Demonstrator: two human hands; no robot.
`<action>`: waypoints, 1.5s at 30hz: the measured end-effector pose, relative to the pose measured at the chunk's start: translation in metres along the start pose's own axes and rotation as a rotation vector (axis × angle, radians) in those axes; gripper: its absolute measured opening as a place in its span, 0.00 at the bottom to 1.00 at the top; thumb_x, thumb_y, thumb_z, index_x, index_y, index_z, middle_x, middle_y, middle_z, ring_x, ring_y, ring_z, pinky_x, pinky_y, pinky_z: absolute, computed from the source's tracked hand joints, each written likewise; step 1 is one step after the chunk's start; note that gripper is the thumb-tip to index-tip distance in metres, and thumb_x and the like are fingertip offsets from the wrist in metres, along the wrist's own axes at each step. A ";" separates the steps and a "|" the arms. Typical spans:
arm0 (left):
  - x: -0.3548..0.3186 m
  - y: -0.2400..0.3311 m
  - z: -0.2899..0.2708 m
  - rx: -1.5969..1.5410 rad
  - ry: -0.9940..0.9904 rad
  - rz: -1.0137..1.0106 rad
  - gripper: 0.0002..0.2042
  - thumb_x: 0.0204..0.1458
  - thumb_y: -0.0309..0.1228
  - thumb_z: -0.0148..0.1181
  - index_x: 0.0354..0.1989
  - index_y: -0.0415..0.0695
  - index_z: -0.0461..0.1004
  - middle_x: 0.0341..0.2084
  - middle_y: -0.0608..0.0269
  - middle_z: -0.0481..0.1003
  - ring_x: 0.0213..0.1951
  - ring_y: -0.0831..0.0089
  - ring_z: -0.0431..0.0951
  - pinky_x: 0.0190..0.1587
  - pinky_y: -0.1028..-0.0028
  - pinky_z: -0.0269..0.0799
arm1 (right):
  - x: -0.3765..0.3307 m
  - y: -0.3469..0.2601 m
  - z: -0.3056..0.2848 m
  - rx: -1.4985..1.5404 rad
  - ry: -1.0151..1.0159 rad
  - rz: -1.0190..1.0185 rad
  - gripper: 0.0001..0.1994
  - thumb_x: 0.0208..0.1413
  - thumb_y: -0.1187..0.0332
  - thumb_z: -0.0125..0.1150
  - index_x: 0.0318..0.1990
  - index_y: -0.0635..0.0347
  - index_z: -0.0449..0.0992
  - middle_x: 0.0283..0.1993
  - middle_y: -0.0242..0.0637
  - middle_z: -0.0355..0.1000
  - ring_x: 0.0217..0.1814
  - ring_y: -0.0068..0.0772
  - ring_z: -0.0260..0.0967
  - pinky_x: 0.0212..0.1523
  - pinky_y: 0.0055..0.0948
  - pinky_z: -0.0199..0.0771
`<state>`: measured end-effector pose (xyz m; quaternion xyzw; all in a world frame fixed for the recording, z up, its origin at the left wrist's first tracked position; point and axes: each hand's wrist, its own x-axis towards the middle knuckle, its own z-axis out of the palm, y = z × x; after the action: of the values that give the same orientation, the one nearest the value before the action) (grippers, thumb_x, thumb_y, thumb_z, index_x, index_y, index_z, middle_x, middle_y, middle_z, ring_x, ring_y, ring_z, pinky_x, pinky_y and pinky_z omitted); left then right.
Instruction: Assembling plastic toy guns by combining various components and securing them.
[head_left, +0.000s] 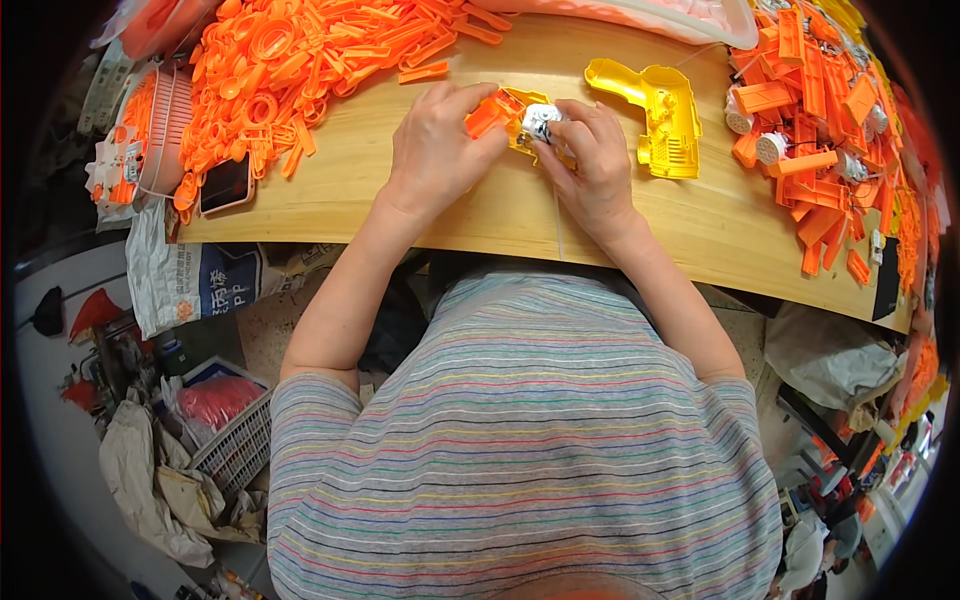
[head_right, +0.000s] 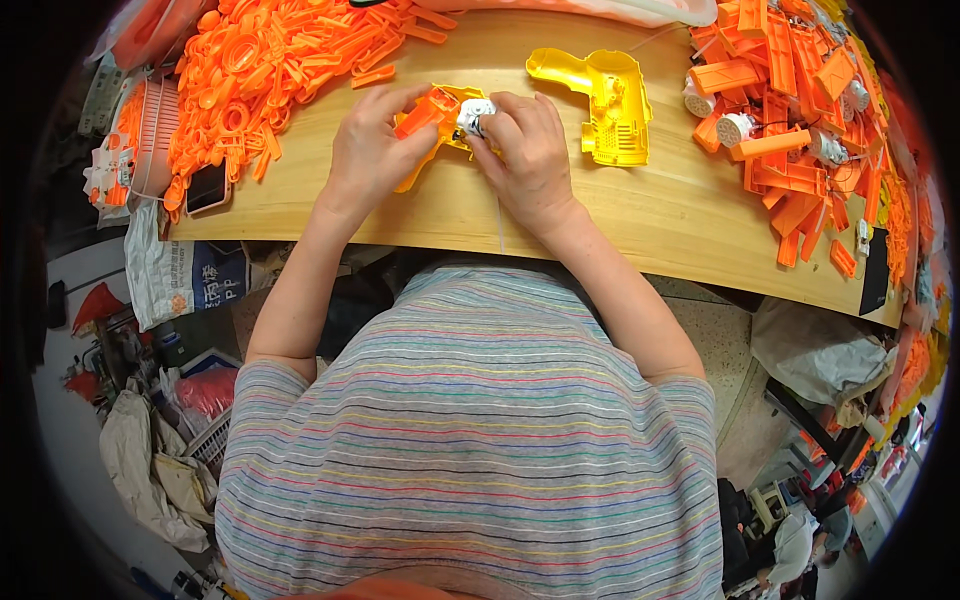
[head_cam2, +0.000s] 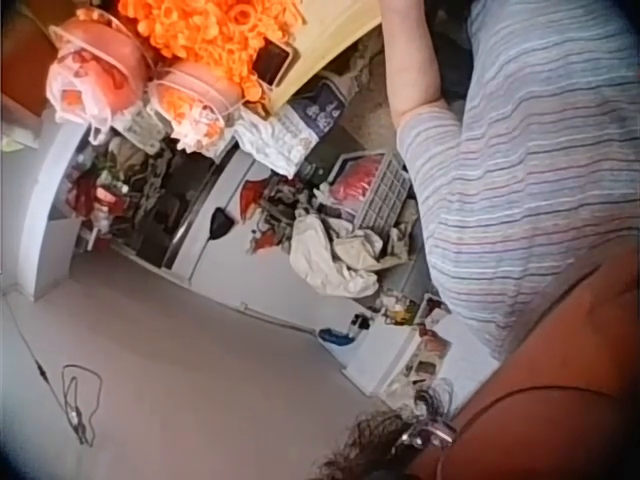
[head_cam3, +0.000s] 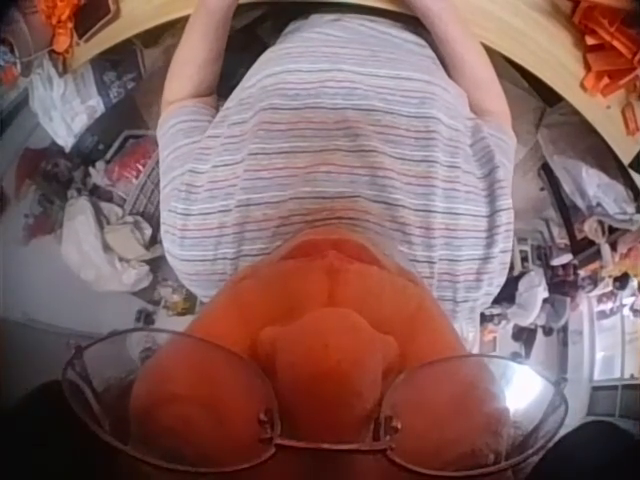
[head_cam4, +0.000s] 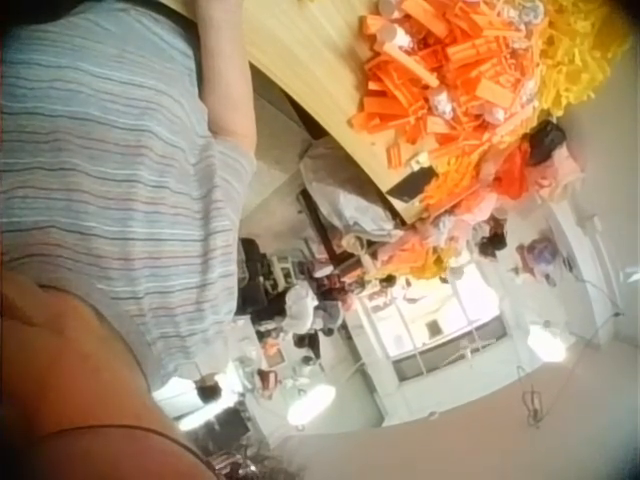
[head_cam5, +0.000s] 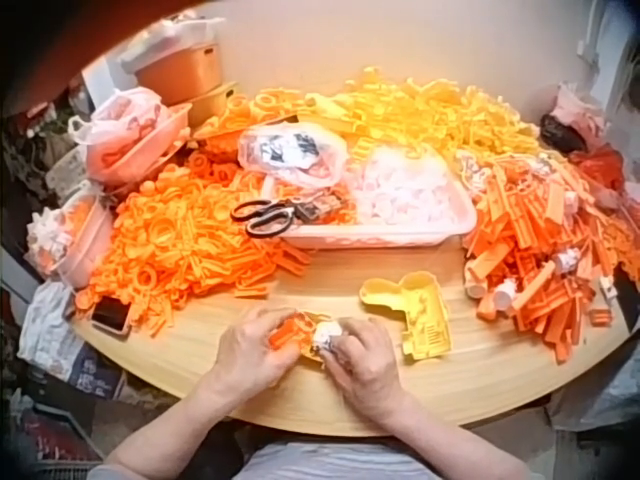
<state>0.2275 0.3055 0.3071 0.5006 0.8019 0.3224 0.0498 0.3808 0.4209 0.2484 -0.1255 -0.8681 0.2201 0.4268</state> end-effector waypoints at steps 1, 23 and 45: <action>-0.001 -0.002 0.002 -0.021 0.032 -0.008 0.18 0.43 0.35 0.62 0.44 0.43 0.80 0.36 0.51 0.76 0.38 0.53 0.78 0.42 0.62 0.75 | 0.001 -0.001 -0.001 0.003 0.002 -0.003 0.15 0.42 0.73 0.71 0.38 0.60 0.72 0.46 0.48 0.72 0.47 0.50 0.71 0.55 0.48 0.67; 0.002 -0.002 0.012 -0.126 0.008 0.116 0.20 0.47 0.27 0.62 0.50 0.33 0.72 0.36 0.48 0.75 0.31 0.61 0.77 0.33 0.68 0.74 | 0.011 0.014 -0.011 0.129 -0.056 0.060 0.16 0.43 0.78 0.71 0.39 0.63 0.71 0.48 0.50 0.71 0.49 0.50 0.70 0.47 0.38 0.73; 0.230 0.030 0.036 0.113 0.001 0.570 0.05 0.49 0.25 0.58 0.33 0.40 0.79 0.34 0.51 0.77 0.38 0.55 0.79 0.41 0.63 0.75 | 0.015 0.033 -0.027 0.108 -0.059 0.031 0.18 0.42 0.79 0.71 0.41 0.63 0.71 0.51 0.51 0.70 0.52 0.51 0.69 0.51 0.40 0.72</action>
<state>0.1515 0.5235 0.3514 0.7075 0.6456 0.2787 -0.0712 0.3940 0.4632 0.2571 -0.1092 -0.8652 0.2769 0.4037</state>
